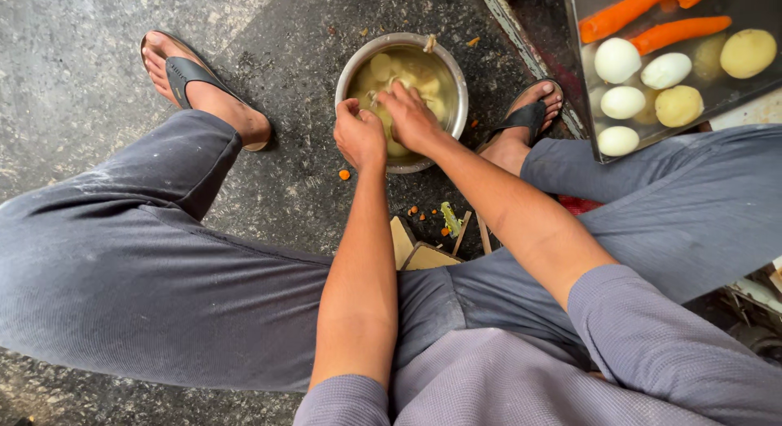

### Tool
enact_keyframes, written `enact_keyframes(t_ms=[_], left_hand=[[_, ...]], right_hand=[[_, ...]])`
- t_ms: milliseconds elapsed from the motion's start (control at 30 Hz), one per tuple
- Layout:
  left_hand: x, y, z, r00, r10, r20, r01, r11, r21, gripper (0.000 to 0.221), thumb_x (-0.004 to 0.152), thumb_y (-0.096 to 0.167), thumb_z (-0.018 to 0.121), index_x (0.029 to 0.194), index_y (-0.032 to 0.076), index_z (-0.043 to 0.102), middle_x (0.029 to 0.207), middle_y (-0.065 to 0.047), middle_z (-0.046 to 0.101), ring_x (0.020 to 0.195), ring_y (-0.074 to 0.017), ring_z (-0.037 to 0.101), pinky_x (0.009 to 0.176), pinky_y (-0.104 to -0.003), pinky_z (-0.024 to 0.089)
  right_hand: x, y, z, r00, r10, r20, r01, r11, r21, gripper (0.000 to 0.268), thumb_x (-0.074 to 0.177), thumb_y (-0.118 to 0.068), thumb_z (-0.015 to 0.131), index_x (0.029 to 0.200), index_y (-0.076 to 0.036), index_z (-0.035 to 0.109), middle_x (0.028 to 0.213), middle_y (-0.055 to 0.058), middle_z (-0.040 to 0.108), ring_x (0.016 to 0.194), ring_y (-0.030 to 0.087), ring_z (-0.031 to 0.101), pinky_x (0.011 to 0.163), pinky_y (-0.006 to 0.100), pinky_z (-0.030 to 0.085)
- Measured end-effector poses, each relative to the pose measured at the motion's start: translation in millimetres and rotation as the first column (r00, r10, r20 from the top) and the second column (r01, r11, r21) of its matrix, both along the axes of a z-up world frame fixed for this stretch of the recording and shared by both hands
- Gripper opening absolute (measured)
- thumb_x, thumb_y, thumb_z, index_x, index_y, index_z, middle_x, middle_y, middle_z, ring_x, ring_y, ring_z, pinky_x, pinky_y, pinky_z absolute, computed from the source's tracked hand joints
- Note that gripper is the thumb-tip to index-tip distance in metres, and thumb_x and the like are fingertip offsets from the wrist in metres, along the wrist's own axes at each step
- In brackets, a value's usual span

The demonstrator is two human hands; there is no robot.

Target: The person sits on the floor and uses their hands to peel a boiled potato and a boiled egg, placing the peeled items onto a metal tray alongside carrots.

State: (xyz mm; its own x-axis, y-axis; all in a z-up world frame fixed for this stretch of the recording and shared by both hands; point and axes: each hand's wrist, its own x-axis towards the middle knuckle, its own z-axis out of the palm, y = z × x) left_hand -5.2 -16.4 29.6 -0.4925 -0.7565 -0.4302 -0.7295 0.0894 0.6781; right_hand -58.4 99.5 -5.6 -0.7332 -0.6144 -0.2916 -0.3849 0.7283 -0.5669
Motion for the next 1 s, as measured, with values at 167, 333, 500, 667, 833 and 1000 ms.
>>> enact_keyframes(t_ms=[167,333,500,667,833,1000], left_hand=[[2,-2,-12,1.000,0.019,-0.006,-0.019,1.000,0.024,0.026,0.087,0.013,0.064,0.112,0.010,0.068,0.111,-0.010,0.077,0.106,-0.0285,0.072,0.093,-0.042,0.054],[5,-2,-21,0.998,0.069,-0.013,-0.068,0.995,0.073,0.027,0.085,0.015,0.066,0.111,0.011,0.070,0.109,-0.009,0.077,0.104,-0.0282,0.072,0.093,-0.041,0.053],[0,-6,-4,0.998,-0.060,-0.021,0.063,0.968,0.244,0.026,0.086,0.019,0.068,0.110,0.010,0.074,0.100,-0.012,0.078,0.083,-0.0238,0.076,0.080,-0.036,0.058],[-10,-3,35,0.965,-0.105,-0.242,0.240,0.730,0.640,0.029,0.096,0.024,0.060,0.114,0.004,0.070,0.096,-0.010,0.077,0.073,-0.0165,0.076,0.063,-0.031,0.063],[-9,-12,76,0.954,0.001,-0.298,0.246,0.566,0.787,0.036,0.103,0.031,0.058,0.115,0.000,0.071,0.097,-0.008,0.076,0.076,-0.0149,0.074,0.064,-0.028,0.062],[5,-11,102,0.866,-0.177,-0.468,0.477,0.576,0.664,0.036,0.096,0.024,0.069,0.124,0.001,0.067,0.099,-0.007,0.074,0.082,-0.0111,0.071,0.068,-0.025,0.060]], right_hand=[[-6,14,-2,0.928,-0.340,0.153,0.344,0.939,-0.003,0.052,0.074,0.012,0.071,0.121,-0.010,0.066,0.128,0.012,0.047,0.121,0.027,0.053,0.102,0.033,0.057],[-18,40,17,0.767,-0.458,0.450,0.610,0.737,-0.290,0.050,0.074,0.010,0.076,0.121,-0.003,0.066,0.118,0.013,0.064,0.109,0.022,0.065,0.093,0.031,0.057],[-24,46,53,0.649,-0.331,0.685,0.694,0.627,-0.354,0.053,0.084,0.003,0.076,0.134,0.003,0.058,0.113,0.011,0.072,0.102,0.017,0.071,0.087,0.028,0.061],[-18,49,94,0.678,-0.219,0.702,0.637,0.651,-0.412,0.052,0.091,-0.002,0.076,0.139,0.004,0.056,0.121,0.013,0.070,0.107,0.015,0.069,0.091,0.027,0.060],[-12,41,134,0.829,-0.184,0.528,0.475,0.729,-0.493,0.048,0.088,0.004,0.078,0.132,0.003,0.059,0.123,0.013,0.068,0.116,0.017,0.067,0.097,0.030,0.060],[9,47,177,0.931,-0.161,0.326,0.315,0.807,-0.500,0.038,0.093,0.008,0.073,0.130,0.002,0.065,0.132,0.012,0.067,0.124,0.022,0.065,0.104,0.032,0.056]])
